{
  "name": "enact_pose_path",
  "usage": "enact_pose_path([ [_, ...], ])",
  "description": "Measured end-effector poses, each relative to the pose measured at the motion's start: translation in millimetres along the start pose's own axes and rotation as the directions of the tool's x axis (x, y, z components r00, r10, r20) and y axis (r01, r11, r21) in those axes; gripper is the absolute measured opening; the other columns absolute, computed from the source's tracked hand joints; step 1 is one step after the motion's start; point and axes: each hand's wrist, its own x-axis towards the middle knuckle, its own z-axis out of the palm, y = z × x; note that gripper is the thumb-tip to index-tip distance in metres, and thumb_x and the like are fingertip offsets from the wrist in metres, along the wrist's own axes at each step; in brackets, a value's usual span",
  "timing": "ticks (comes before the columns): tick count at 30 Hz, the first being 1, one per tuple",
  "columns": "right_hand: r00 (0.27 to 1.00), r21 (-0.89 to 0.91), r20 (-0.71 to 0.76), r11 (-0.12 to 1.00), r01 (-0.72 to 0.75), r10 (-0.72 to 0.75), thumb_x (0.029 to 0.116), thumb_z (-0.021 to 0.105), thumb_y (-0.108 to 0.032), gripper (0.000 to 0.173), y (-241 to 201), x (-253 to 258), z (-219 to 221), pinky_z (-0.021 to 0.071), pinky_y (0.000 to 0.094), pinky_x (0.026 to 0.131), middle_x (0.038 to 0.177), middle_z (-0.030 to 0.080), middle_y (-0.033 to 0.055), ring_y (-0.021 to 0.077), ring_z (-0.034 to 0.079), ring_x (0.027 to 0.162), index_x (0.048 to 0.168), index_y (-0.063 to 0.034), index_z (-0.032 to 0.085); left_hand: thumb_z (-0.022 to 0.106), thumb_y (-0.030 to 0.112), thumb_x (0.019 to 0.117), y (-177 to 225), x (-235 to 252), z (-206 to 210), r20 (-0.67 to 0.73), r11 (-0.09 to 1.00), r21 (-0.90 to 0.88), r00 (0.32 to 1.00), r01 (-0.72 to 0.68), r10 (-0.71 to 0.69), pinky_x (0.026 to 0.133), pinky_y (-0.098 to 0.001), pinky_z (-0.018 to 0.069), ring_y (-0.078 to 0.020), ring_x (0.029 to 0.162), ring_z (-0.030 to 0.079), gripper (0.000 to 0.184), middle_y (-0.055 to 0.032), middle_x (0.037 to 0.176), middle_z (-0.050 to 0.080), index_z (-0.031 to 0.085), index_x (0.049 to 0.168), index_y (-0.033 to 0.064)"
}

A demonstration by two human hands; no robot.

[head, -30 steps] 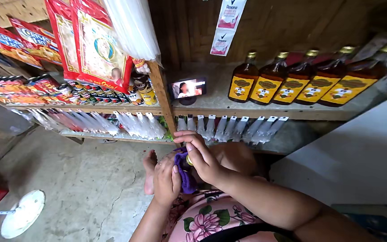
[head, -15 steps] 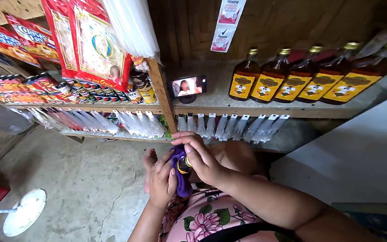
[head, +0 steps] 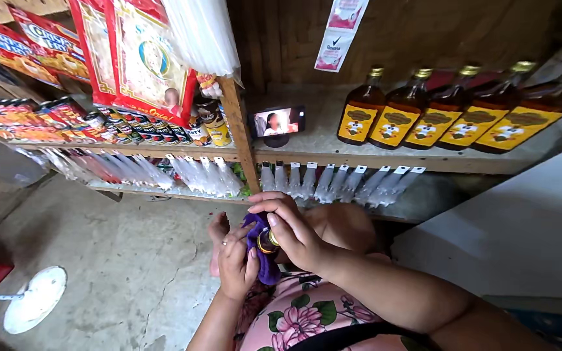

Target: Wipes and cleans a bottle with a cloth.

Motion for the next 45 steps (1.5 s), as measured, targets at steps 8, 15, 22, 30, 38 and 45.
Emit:
enact_pose_path([
  [8, 1.000, 0.010, -0.006, 1.000, -0.015, 0.015, 0.1066, 0.037, -0.019, 0.035, -0.5, 1.5, -4.4, 0.0415, 0.0412, 0.112, 0.134, 0.060, 0.0086, 0.0184, 0.051, 0.132, 0.119, -0.0056, 0.067, 0.044, 0.036, 0.1070, -2.2, -0.5, 4.9, -0.066, 0.998, -0.056, 0.997, -0.033, 0.029, 0.107, -0.0419, 0.0489, -0.0236, 0.118, 0.065, 0.038, -0.0103, 0.106, 0.072, 0.061, 0.090, 0.0074],
  [15, 1.000, -0.016, -0.008, 1.000, -0.009, 0.009, 0.1066, 0.037, -0.020, 0.034, 0.6, 3.3, -7.8, 0.0416, 0.0413, 0.111, 0.135, 0.060, 0.0076, 0.0181, 0.051, 0.132, 0.120, -0.0071, 0.066, 0.047, 0.037, 0.1059, -6.1, -3.8, 8.0, -0.107, 0.995, -0.070, 0.992, -0.073, 0.065, 0.107, -0.0386, 0.0477, -0.0205, 0.121, 0.062, 0.033, -0.0064, 0.107, 0.069, 0.057, 0.090, 0.0102],
  [22, 1.000, 0.006, 0.000, 1.000, -0.021, 0.021, 0.1065, 0.038, -0.020, 0.034, -1.0, 2.6, -7.3, 0.0429, 0.0406, 0.110, 0.135, 0.060, 0.0077, 0.0186, 0.051, 0.131, 0.120, -0.0069, 0.066, 0.056, 0.034, 0.1018, -0.8, -4.3, 6.5, -0.145, 0.995, -0.048, 0.986, -0.089, 0.082, 0.104, -0.0355, 0.0480, -0.0171, 0.115, 0.061, 0.025, -0.0017, 0.098, 0.065, 0.054, 0.087, 0.0140],
  [30, 0.999, -0.004, 0.036, 1.000, 0.004, -0.004, 0.1025, 0.042, -0.012, 0.029, -5.8, 1.5, -4.8, 0.0425, 0.0403, 0.110, 0.125, 0.065, 0.0061, 0.0176, 0.054, 0.129, 0.117, -0.0061, 0.066, 0.062, 0.031, 0.0980, 10.0, -8.8, 0.2, -0.158, 0.995, -0.006, 0.982, -0.103, 0.101, 0.099, -0.0307, 0.0481, -0.0140, 0.104, 0.061, 0.022, 0.0003, 0.091, 0.061, 0.052, 0.085, 0.0158],
  [38, 0.999, 0.009, 0.049, 1.000, 0.016, -0.017, 0.1015, 0.043, -0.010, 0.028, -7.6, 3.4, -3.9, 0.0440, 0.0400, 0.109, 0.124, 0.065, 0.0061, 0.0174, 0.054, 0.128, 0.118, -0.0059, 0.065, 0.064, 0.030, 0.0963, 18.1, -13.2, -8.5, -0.125, 0.988, 0.056, 0.981, -0.141, 0.147, 0.098, -0.0283, 0.0450, -0.0135, 0.100, 0.059, 0.022, 0.0002, 0.089, 0.060, 0.054, 0.084, 0.0159],
  [45, 0.999, 0.017, 0.045, 0.999, -0.031, 0.030, 0.1020, 0.041, -0.010, 0.030, -7.4, 7.2, -6.1, 0.0454, 0.0385, 0.107, 0.125, 0.065, 0.0055, 0.0164, 0.056, 0.126, 0.118, -0.0062, 0.066, 0.065, 0.032, 0.0952, 24.7, -15.8, -11.7, -0.101, 0.989, 0.046, 0.985, -0.138, 0.142, 0.091, -0.0272, 0.0464, -0.0125, 0.089, 0.060, 0.023, 0.0002, 0.082, 0.059, 0.056, 0.082, 0.0152],
])
